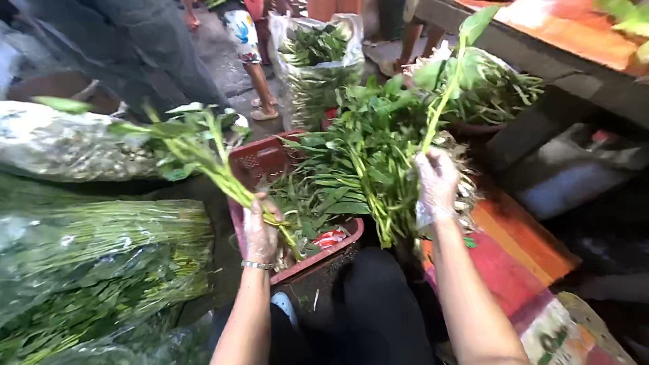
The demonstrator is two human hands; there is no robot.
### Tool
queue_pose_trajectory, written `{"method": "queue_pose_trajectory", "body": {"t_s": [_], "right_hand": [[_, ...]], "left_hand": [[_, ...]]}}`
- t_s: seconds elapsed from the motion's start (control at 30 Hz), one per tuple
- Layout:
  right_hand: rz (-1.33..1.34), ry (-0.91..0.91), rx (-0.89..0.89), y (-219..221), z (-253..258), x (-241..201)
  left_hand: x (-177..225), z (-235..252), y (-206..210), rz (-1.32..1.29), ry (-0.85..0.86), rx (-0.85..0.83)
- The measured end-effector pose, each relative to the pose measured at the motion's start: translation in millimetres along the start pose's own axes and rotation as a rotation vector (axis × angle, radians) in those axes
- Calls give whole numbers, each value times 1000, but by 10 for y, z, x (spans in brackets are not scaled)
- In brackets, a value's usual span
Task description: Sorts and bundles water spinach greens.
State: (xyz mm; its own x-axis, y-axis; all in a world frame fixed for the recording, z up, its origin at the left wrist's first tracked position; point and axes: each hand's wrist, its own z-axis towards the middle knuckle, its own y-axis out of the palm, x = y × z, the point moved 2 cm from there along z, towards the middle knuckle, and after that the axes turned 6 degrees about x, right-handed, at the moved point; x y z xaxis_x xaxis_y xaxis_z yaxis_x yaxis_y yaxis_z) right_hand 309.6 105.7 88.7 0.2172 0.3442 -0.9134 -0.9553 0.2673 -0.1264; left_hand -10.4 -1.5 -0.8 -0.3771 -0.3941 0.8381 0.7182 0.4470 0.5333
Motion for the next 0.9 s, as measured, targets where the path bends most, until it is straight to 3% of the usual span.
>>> {"method": "queue_pose_trajectory", "body": {"t_s": [0.13, 0.27, 0.4, 0.63, 0.7, 0.77, 0.9], "right_hand": [[102, -192, -206, 567, -183, -297], [169, -51, -432, 1475, -708, -428], [118, 78, -538, 2066, -1173, -441], [246, 167, -798, 2112, -1191, -358], [309, 204, -787, 2034, -1116, -322], [296, 113, -702, 1986, -1018, -237], [205, -409, -709, 2062, -939, -233]], "left_hand": [[33, -59, 102, -5, -39, -18], [42, -73, 134, 102, -21, -51], [50, -90, 12, 419, -5, 68], [141, 37, -101, 257, -73, 116], [102, 63, -134, 153, -79, 80], [73, 76, -152, 52, -90, 4], [78, 64, -125, 25, -115, -13]]}}
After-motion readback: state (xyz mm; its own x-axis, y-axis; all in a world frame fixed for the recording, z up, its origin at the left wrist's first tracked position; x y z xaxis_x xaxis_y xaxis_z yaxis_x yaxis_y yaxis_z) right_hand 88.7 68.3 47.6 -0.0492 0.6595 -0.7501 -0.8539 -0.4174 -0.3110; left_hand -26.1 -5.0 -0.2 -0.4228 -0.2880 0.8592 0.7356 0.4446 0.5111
